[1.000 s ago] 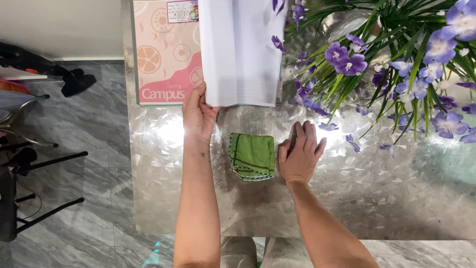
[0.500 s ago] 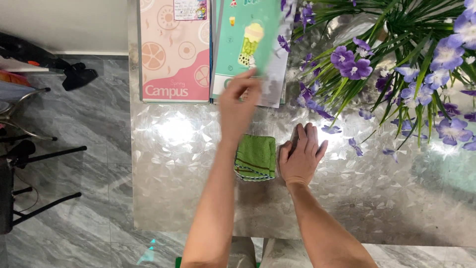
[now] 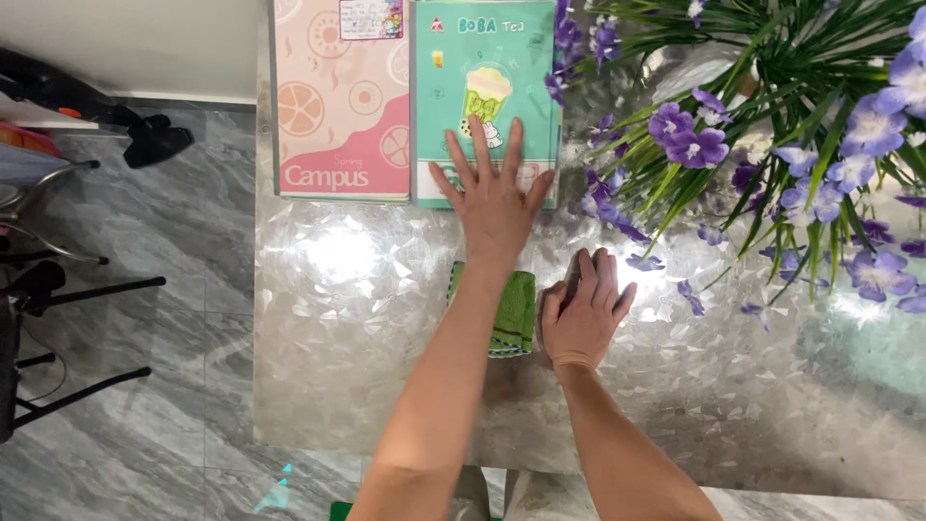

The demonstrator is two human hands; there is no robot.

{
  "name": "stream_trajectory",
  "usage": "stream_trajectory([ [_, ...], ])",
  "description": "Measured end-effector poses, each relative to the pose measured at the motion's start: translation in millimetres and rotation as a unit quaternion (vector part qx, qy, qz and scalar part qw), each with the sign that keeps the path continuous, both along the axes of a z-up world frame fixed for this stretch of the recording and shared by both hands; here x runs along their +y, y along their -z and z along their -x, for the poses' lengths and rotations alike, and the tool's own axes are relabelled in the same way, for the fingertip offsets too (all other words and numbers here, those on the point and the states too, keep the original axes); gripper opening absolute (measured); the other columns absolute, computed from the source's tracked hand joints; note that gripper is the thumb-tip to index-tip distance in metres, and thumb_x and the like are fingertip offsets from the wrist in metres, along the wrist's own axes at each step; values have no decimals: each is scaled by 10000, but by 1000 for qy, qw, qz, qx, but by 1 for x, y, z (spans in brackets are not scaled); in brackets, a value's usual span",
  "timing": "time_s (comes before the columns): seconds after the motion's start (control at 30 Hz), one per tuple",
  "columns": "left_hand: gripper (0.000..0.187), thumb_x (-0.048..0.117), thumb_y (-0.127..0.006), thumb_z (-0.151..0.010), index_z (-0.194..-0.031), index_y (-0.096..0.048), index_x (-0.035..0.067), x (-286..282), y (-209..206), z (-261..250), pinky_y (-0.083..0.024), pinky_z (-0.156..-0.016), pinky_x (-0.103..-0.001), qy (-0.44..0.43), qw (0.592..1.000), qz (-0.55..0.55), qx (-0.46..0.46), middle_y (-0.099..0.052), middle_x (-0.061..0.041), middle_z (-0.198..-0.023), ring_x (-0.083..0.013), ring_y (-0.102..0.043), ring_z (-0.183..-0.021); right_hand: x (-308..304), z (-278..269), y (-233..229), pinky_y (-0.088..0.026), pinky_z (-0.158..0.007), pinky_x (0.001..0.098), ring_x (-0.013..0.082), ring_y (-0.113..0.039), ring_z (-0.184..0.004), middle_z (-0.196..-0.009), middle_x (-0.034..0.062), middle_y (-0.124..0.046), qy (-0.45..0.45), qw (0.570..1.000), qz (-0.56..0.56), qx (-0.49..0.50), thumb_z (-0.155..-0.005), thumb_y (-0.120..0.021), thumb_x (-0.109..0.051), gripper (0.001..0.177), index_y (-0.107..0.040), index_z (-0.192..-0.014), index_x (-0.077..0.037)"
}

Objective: The person wipes a glass table surface with a green cloth, moving around a vase of flowers and a pen holder. They then pick up two notebooks, briefly open one, and place them back on the table before resuming wiping.

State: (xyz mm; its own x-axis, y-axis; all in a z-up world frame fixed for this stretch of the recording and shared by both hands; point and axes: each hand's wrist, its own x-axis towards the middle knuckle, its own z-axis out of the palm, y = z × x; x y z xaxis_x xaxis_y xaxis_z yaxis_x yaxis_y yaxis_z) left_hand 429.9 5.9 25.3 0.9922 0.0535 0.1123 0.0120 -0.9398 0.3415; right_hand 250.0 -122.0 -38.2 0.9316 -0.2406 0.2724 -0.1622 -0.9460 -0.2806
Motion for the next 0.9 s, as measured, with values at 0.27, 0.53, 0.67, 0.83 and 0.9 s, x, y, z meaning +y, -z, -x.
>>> stream_trajectory([
  [0.27,704,389,-837,-1135,-1762,-557,231,42,4,-25,-155,-1407,-840,-93,988,14,-122,-413,-134,-1900,-494,-287,-1790,0,0,0,-185,-1410,624,289,-479,-1701,-1802,107,-512,8,1000,18,-1,-999,-643,-299,740,-571,-1726,-181],
  [0.53,1188,778,-899,-963,-1822,-420,112,137,9,-30,-145,-1362,-866,-163,986,-14,-25,-379,-129,-1910,-533,-245,-1767,1,-2,-8,-226,-1383,675,359,-507,-1672,-1788,148,-514,-12,1000,10,-15,-989,-668,-270,761,-567,-1733,-146],
  [0.67,1180,817,-928,-878,-1742,-537,115,153,4,-22,-315,-1263,-902,-140,988,-29,-49,-520,-134,-1810,-544,-389,-1695,-1,-3,-1,-249,-1372,677,364,-520,-1660,-1782,140,-526,-6,1000,19,-19,-956,-692,-250,791,-571,-1734,-169],
  [0.83,927,769,-715,-1085,-1752,-536,151,166,3,-17,-309,-1297,-867,-113,992,-48,-7,-518,-105,-1825,-506,-390,-1710,1,-2,-2,-238,-1373,677,360,-512,-1665,-1778,131,-530,2,1000,9,-17,-970,-701,-244,770,-569,-1726,-175],
  [0.9,834,708,-677,-1141,-1763,-528,173,173,3,-20,-333,-1302,-855,-107,993,-56,19,-503,-81,-1843,-485,-384,-1722,2,-3,-3,-229,-1380,675,354,-506,-1671,-1783,124,-528,6,1000,4,-19,-972,-707,-249,761,-571,-1717,-177],
])
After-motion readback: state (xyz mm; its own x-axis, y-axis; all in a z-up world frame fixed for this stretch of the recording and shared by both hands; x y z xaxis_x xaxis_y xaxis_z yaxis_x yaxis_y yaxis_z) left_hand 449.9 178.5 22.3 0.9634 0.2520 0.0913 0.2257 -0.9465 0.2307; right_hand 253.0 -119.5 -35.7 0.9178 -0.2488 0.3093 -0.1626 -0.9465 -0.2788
